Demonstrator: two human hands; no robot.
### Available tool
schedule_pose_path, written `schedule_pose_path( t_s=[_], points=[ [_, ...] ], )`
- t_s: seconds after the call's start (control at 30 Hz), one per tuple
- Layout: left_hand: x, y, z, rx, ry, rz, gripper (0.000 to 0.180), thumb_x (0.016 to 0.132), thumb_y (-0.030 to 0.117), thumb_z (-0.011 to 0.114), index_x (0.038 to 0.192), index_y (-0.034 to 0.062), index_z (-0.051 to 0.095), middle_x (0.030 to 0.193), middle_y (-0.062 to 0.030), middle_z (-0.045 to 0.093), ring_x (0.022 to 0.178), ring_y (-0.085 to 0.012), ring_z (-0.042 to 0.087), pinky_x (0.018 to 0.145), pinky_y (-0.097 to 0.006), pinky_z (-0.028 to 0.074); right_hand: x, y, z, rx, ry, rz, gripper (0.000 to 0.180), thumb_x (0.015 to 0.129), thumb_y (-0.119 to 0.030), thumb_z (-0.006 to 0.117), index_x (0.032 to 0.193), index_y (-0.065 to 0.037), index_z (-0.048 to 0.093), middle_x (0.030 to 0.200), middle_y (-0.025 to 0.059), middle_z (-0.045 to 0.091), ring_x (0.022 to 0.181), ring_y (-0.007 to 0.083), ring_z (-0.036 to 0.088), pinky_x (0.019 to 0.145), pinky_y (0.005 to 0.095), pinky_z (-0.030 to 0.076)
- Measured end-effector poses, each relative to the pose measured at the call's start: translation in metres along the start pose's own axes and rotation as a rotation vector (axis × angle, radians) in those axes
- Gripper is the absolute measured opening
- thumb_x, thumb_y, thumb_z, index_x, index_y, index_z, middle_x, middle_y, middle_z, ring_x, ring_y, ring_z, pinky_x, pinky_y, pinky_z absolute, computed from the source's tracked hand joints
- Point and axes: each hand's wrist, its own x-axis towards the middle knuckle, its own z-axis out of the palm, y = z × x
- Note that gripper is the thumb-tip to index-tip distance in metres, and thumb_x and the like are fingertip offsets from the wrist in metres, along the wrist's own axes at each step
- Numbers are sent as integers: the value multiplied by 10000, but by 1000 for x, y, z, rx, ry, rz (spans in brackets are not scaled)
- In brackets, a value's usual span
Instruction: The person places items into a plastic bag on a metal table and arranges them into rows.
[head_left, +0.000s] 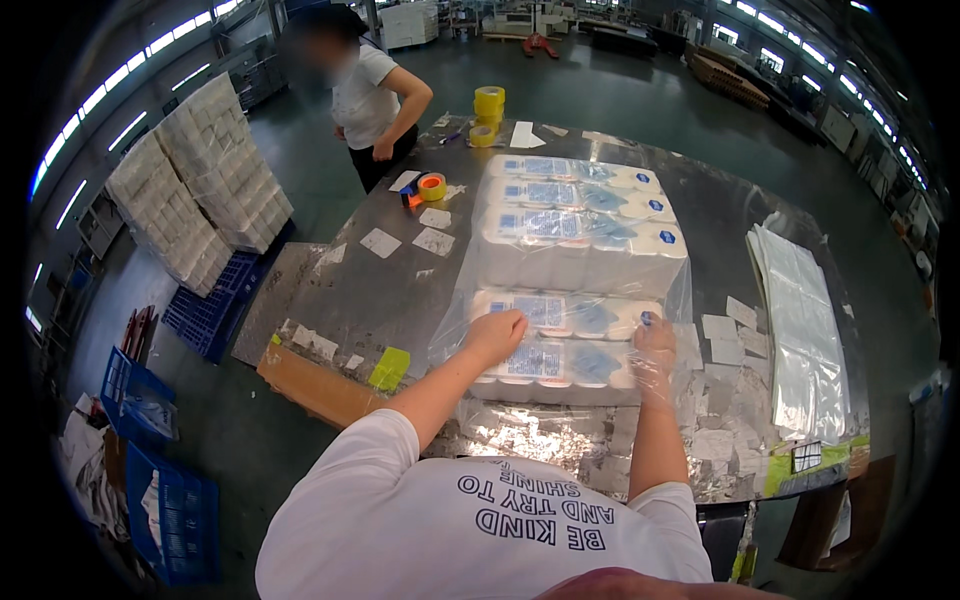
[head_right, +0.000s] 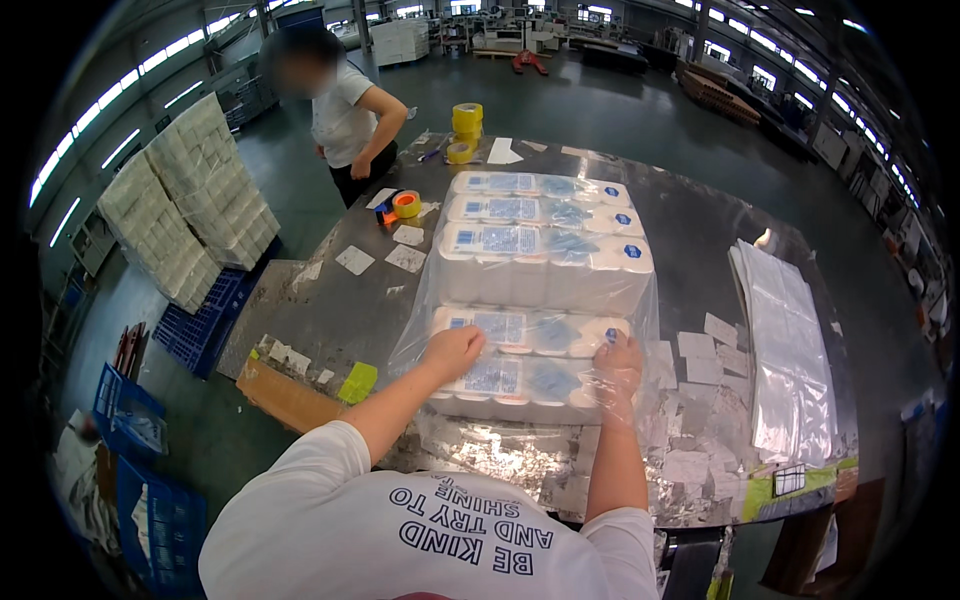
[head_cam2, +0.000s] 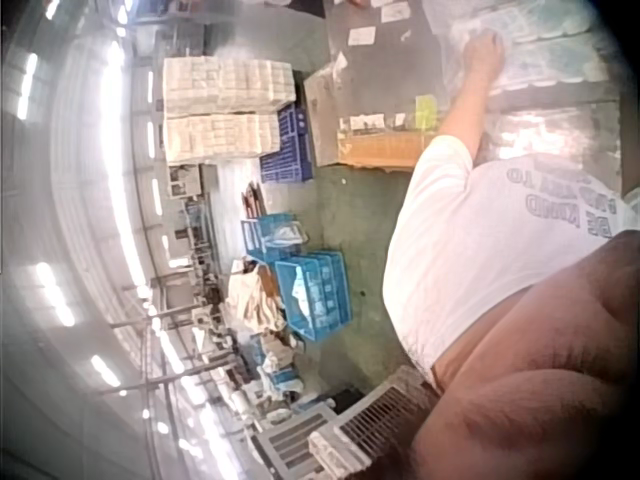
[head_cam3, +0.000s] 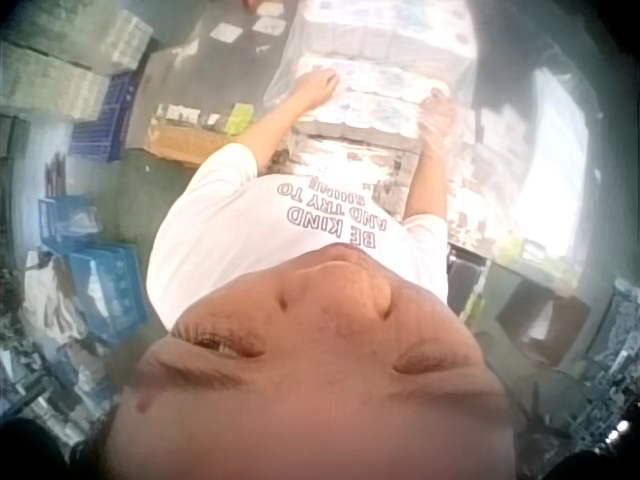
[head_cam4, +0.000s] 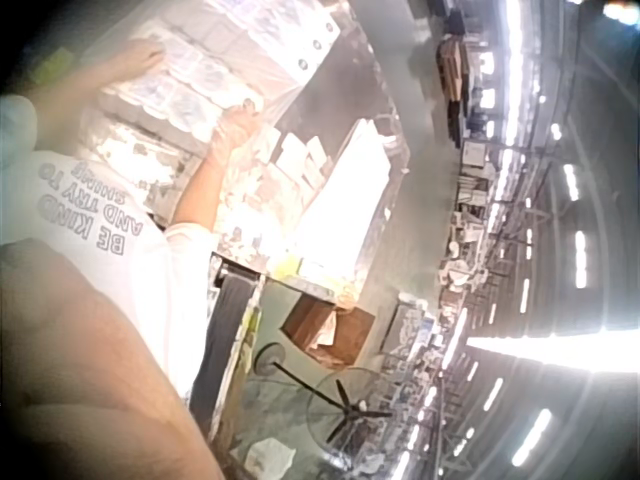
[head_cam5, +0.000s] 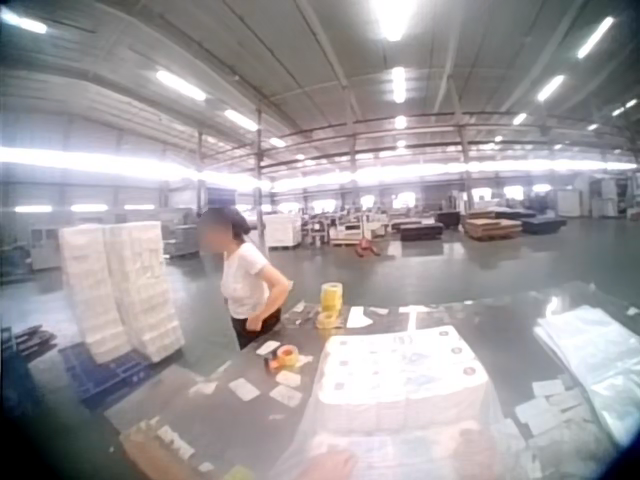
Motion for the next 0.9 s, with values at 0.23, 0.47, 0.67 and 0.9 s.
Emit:
schedule_pose_path(
  t_s=[0.23,0.47,0.67,0.9],
  points=[
    [-1,2,0,0,27,10,238,913,289,502,903,89,631,829,-156,665,791,-383,620,679,-474,477,0,5,5,-11,-1,3,315,846,-187,597,1149,-106,631,1056,162,606,949,358,601,843,444,485],
    [-2,1,0,4,36,8,238,917,291,500,879,90,621,827,-149,664,784,-379,620,667,-476,477,-1,-4,-5,33,-33,29,364,812,-175,599,1160,-68,627,1060,190,601,965,384,592,855,453,481],
    [-1,4,0,1,40,10,248,923,295,494,860,88,615,826,-144,665,781,-375,621,665,-480,478,0,4,2,17,-9,11,319,839,-190,596,1147,-117,629,1056,160,604,944,368,600,835,454,486],
    [-1,5,-3,-4,4,-7,250,918,300,497,901,88,629,843,-152,666,801,-379,622,685,-474,481,2,3,-1,46,-17,-18,311,826,-163,591,1125,-92,637,1022,184,611,927,375,603,826,455,487]
  ],
)
